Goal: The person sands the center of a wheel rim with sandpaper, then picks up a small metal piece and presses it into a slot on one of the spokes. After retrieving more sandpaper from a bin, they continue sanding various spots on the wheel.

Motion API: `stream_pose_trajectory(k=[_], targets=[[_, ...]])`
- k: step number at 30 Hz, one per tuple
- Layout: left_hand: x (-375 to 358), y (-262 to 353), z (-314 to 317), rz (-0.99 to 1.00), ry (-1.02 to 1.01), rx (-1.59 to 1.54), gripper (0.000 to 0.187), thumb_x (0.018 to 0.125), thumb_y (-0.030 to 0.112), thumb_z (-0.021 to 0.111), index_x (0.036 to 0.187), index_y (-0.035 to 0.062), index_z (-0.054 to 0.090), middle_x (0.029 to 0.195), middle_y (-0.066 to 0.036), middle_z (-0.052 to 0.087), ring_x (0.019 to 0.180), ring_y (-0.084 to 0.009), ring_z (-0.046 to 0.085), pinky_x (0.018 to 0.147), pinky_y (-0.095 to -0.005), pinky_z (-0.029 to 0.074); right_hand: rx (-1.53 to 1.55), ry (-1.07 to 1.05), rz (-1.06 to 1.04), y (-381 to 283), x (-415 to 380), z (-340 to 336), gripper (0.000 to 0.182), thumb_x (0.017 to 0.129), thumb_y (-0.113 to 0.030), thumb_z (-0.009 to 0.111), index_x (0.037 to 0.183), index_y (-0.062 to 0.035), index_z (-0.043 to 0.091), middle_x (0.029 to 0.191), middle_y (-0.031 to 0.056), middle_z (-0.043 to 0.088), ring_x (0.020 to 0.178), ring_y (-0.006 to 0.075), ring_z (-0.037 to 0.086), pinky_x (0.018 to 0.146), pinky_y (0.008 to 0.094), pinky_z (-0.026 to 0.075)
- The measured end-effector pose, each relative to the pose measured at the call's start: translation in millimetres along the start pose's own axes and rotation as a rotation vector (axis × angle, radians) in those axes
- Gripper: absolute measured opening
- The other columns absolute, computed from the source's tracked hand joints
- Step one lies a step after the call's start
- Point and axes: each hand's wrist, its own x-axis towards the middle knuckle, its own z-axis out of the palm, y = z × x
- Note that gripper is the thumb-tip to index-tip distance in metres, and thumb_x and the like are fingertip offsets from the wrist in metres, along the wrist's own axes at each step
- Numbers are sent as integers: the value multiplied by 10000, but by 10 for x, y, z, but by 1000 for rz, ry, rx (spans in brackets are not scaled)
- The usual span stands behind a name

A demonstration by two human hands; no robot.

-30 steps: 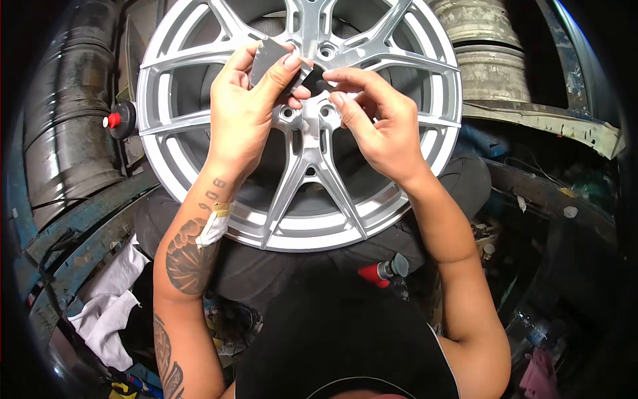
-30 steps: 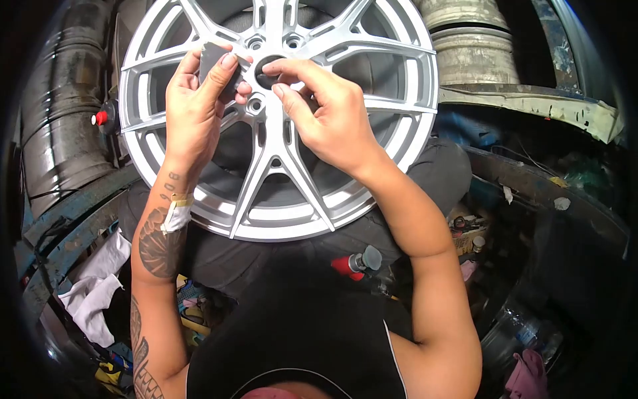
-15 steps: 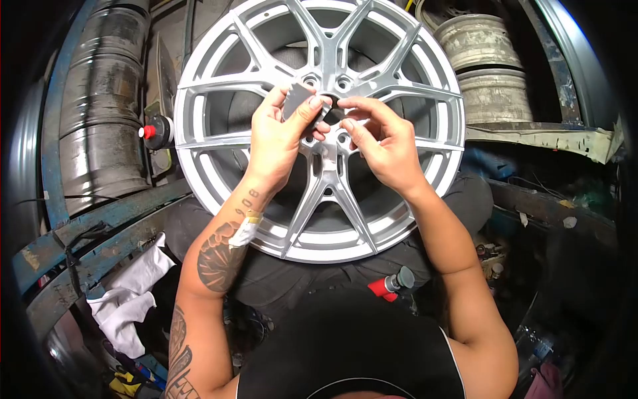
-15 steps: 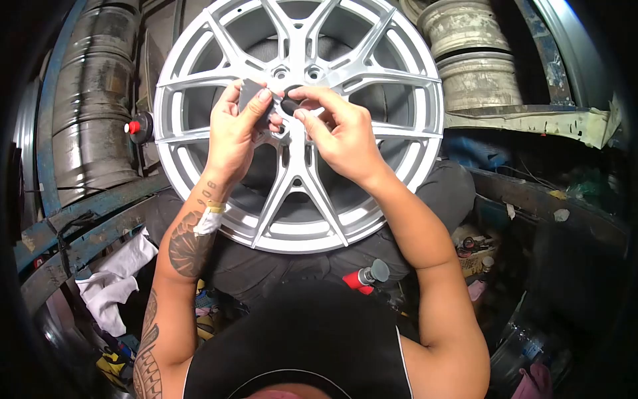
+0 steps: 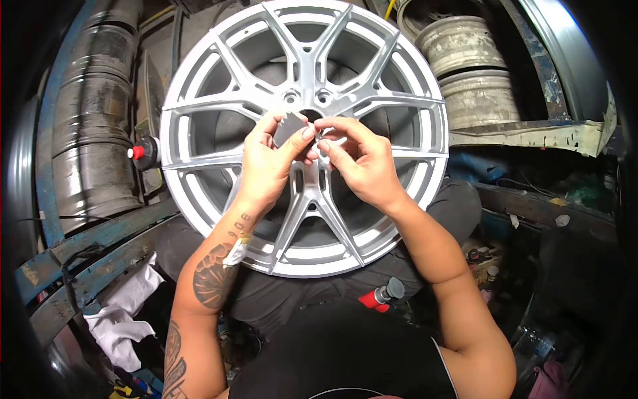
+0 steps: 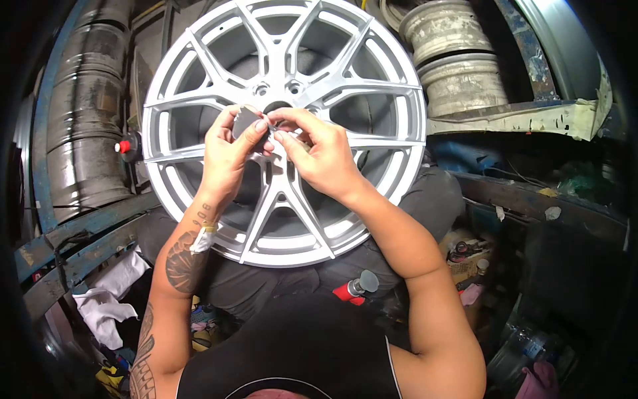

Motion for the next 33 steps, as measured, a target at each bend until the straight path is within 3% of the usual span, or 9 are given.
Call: stream_pose_trajectory(k=[10,11,18,20,26,33], targets=[[-59,7,-3,75,28,70,209,990,111,706,1153,31,602,994,-48,670,757,-132,682,689,-279,605,-187,-10,-76,-119,-33,-61,233,942,-39,685,1172,-35,718,914,120,764,816,129,746,696,274,582],[-68,4,5,89,39,58,222,984,123,719,1149,26,607,976,-52,680,745,-128,686,682,-268,591,-213,-46,-57,-118,-38,-78,272,957,-50,712,1228,-28,704,948,59,733,717,59,658,632,217,531],[-66,0,28,108,40,44,254,972,140,743,1151,14,615,948,-66,705,738,-119,701,684,-239,568,-162,7,-107,-72,-27,-71,273,958,-44,705,1231,-36,706,928,53,735,705,49,645,618,211,522],[-64,15,26,100,18,70,249,970,123,741,1152,11,614,974,-68,696,754,-126,699,696,-245,574,-151,16,-86,-124,-18,-68,235,933,-18,685,1163,-23,734,1000,124,772,856,159,749,719,295,590],[-32,97,-47,91,-23,200,219,948,76,752,1119,4,636,972,-60,687,767,-131,694,705,-249,575,-230,0,-154,-85,2,-90,251,892,32,678,1119,-38,759,990,154,771,868,235,763,754,299,592],[2,146,-109,97,-99,310,263,951,101,755,1175,-13,677,950,-65,738,776,-99,703,699,-225,569,-254,-6,-216,-39,17,-139,416,801,128,573,1106,-71,775,929,163,755,822,275,750,745,334,592]])
